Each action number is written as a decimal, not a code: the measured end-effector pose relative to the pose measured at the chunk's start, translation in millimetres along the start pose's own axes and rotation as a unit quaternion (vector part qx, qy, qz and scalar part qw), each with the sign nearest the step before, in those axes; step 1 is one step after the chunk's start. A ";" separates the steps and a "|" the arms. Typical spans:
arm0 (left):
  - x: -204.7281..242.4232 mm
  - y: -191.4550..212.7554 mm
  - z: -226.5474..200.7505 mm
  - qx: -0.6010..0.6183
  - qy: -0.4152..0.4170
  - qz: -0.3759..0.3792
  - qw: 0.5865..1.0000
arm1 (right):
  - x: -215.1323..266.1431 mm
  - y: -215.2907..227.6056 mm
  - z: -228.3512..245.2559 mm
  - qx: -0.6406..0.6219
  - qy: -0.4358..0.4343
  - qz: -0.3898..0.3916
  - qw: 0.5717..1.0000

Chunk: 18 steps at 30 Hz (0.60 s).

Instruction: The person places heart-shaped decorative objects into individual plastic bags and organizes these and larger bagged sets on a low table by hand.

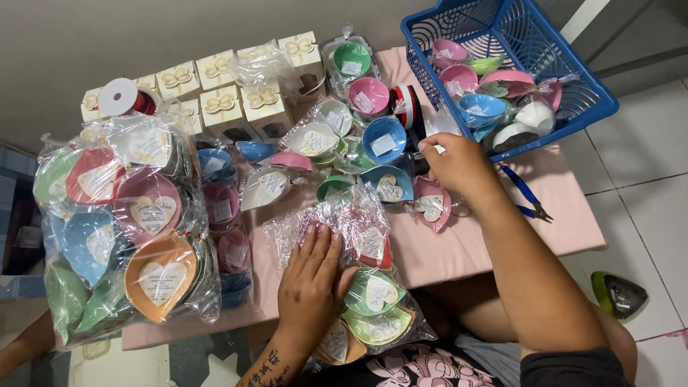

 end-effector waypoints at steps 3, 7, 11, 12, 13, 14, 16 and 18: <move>1.1 -1.5 0.9 -0.001 0.003 0.001 1.000 | -1.1 0.7 5.1 -0.038 -0.032 0.005 0.999; 0.3 -0.8 0.9 0.001 0.004 0.001 1.000 | -2.0 -5.9 4.2 -0.056 -0.021 -0.012 0.998; 0.8 0.2 0.3 0.003 0.004 -0.003 1.000 | -5.2 -14.1 -0.3 -0.077 -0.026 -0.030 0.996; 0.6 0.5 0.2 0.006 0.004 -0.006 1.000 | -7.8 -15.2 -3.5 -0.103 -0.025 -0.042 0.993; 0.8 -0.1 0.8 0.006 0.004 -0.005 1.000 | -7.8 -16.6 -5.8 -0.104 -0.025 -0.041 0.993; 1.0 -0.8 1.1 0.002 0.003 -0.005 1.000 | -7.8 -17.4 -8.5 -0.148 -0.030 -0.049 0.987; 1.0 -1.2 1.2 -0.002 0.002 -0.006 1.000 | -9.9 -21.2 -15.5 -0.192 -0.034 -0.057 0.979; 0.0 -1.4 1.2 0.002 0.006 0.004 1.000 | -14.1 -26.3 -24.4 -0.273 -0.031 -0.065 0.959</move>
Point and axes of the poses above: each hand's wrist, its own x-axis away from the middle knuckle, its own y-axis out of the back of the hand, z = x × y, the point moved 4 cm from there along -x, towards the middle knuckle, and after that the axes turned 3 degrees about y, right-handed, at the moved point
